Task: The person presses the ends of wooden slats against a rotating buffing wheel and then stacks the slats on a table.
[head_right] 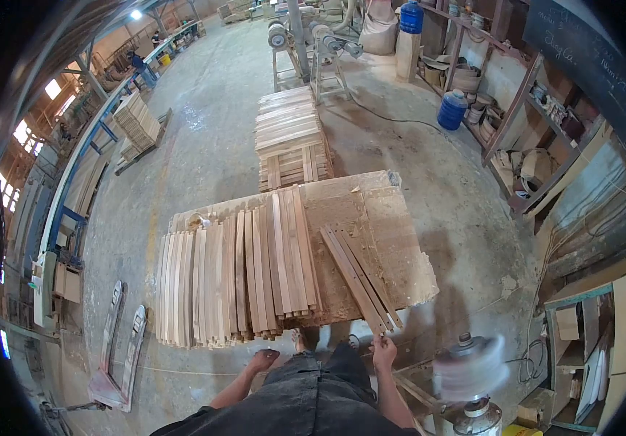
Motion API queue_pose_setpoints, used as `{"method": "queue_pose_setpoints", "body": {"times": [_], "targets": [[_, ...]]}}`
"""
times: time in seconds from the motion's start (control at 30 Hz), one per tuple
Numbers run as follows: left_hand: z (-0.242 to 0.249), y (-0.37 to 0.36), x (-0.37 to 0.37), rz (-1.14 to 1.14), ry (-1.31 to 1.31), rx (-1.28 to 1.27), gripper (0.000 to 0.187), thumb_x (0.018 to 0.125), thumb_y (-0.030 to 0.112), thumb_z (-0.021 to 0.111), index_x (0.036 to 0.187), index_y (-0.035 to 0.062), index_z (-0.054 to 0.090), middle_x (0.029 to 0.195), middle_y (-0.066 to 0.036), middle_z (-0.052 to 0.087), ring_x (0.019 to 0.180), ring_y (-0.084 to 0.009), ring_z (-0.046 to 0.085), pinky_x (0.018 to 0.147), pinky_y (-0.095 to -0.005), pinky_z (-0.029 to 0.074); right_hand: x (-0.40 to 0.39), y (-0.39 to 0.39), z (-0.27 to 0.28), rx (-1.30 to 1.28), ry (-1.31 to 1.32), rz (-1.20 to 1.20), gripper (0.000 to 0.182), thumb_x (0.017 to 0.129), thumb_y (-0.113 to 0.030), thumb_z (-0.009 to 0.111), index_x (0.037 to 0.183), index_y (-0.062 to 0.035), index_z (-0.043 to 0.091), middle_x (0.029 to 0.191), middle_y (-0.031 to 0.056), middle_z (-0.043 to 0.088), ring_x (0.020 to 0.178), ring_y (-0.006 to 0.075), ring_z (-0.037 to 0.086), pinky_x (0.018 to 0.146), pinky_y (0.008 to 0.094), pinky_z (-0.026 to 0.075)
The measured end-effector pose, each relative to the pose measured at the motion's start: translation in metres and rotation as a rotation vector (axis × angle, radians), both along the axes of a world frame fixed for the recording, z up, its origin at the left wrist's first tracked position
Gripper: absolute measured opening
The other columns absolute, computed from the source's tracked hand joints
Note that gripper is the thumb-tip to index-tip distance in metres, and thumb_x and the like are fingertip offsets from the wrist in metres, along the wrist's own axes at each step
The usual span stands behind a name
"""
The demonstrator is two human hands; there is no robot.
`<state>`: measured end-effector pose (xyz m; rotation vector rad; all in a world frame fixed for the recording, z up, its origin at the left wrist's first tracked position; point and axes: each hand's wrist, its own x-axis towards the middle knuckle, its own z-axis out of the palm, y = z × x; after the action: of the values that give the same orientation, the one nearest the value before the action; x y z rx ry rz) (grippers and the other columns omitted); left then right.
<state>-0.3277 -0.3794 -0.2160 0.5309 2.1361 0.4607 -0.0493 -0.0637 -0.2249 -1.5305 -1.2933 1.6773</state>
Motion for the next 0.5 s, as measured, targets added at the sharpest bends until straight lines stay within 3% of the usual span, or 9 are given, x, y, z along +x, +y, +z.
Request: {"method": "queue_pose_setpoints", "body": {"times": [0.2, 0.27, 0.5], "targets": [[-0.016, -0.01, -0.011, -0.069, 0.049, -0.034, 0.056, 0.096, 0.054, 0.052, 0.124, 0.0092, 0.07, 0.125, -0.021, 0.068, 0.119, -0.0399, 0.062, 0.103, -0.0461, 0.048, 0.004, -0.004, 0.011, -0.323, 0.082, 0.005, 0.038, 0.103, -0.04, 0.058, 0.091, -0.0049, 0.063, 0.082, 0.0086, 0.069, 0.066, 0.0192, 0.069, 0.063, 0.0312, 0.056], [-0.012, -0.011, -0.008, -0.07, 0.03, -0.078, 0.057, 0.097, 0.055, 0.05, 0.127, 0.01, 0.068, 0.129, -0.02, 0.066, 0.122, -0.0397, 0.06, 0.105, -0.0461, 0.046, 0.005, 0.0, 0.008, -0.619, 0.235, -0.1, 0.037, 0.103, -0.044, 0.056, 0.09, -0.0095, 0.063, 0.083, 0.0066, 0.07, 0.073, 0.0211, 0.069, 0.07, 0.0368, 0.056], [0.004, -0.014, 0.005, -0.105, 0.002, -0.199, 0.059, 0.098, 0.057, 0.046, 0.133, 0.0135, 0.065, 0.137, -0.018, 0.061, 0.129, -0.0381, 0.055, 0.11, -0.0445, 0.042, 0.013, 0.018, 0.001, -0.748, 0.236, -0.142, 0.035, 0.101, -0.044, 0.057, 0.095, -0.0102, 0.062, 0.089, 0.0078, 0.072, 0.077, 0.0234, 0.071, 0.074, 0.0409, 0.056]]}}
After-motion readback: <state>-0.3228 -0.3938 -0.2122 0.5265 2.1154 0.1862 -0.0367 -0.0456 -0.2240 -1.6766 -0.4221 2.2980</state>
